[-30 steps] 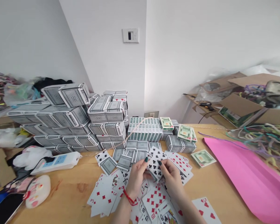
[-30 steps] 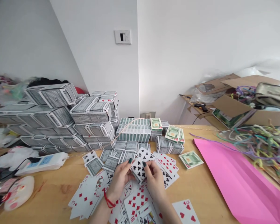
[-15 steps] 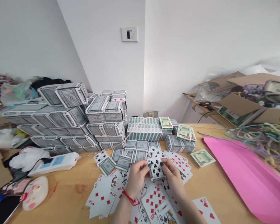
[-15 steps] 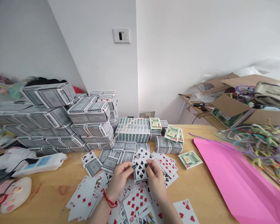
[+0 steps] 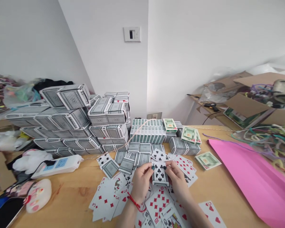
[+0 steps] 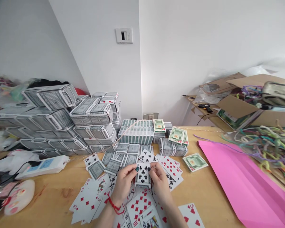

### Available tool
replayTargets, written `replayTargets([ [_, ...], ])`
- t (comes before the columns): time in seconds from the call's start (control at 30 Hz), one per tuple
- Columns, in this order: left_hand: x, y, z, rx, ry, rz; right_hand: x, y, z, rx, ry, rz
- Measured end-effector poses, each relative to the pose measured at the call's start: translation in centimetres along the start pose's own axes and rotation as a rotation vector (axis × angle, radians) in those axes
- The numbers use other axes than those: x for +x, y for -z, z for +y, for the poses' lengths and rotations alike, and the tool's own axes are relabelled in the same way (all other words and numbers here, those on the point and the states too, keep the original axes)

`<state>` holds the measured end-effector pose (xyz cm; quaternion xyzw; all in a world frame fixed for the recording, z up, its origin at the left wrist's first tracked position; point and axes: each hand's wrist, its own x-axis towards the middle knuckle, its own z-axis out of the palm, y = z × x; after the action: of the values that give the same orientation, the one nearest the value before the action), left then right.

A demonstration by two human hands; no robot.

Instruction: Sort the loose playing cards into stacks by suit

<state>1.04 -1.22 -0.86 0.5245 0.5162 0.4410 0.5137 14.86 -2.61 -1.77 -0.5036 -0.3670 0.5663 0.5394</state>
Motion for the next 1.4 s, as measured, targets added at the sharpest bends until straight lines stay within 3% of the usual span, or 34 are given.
replayTargets([
  [0.4,-0.4,0.1,0.9,-0.048,0.012,0.024,-0.3,-0.6,-0.5,0.174,-0.076,0.002],
  [0.83,-0.3,0.1,1.0,-0.025,-0.016,0.071,-0.5,-1.1,-0.8,0.171,-0.123,0.024],
  [1.03,-0.3,0.3,0.5,0.043,-0.124,0.064,-0.7,-1.5,-1.0,0.199,-0.157,-0.043],
  [1.27,-0.6,0.3,1.0,0.208,-0.297,-0.016,-0.6,-1.3,-0.9,0.331,-0.324,-0.086],
  [1.4,-0.6,0.6,1.1,0.248,-0.351,-0.062,-0.3,-0.8,-0.5,0.331,-0.317,-0.202],
])
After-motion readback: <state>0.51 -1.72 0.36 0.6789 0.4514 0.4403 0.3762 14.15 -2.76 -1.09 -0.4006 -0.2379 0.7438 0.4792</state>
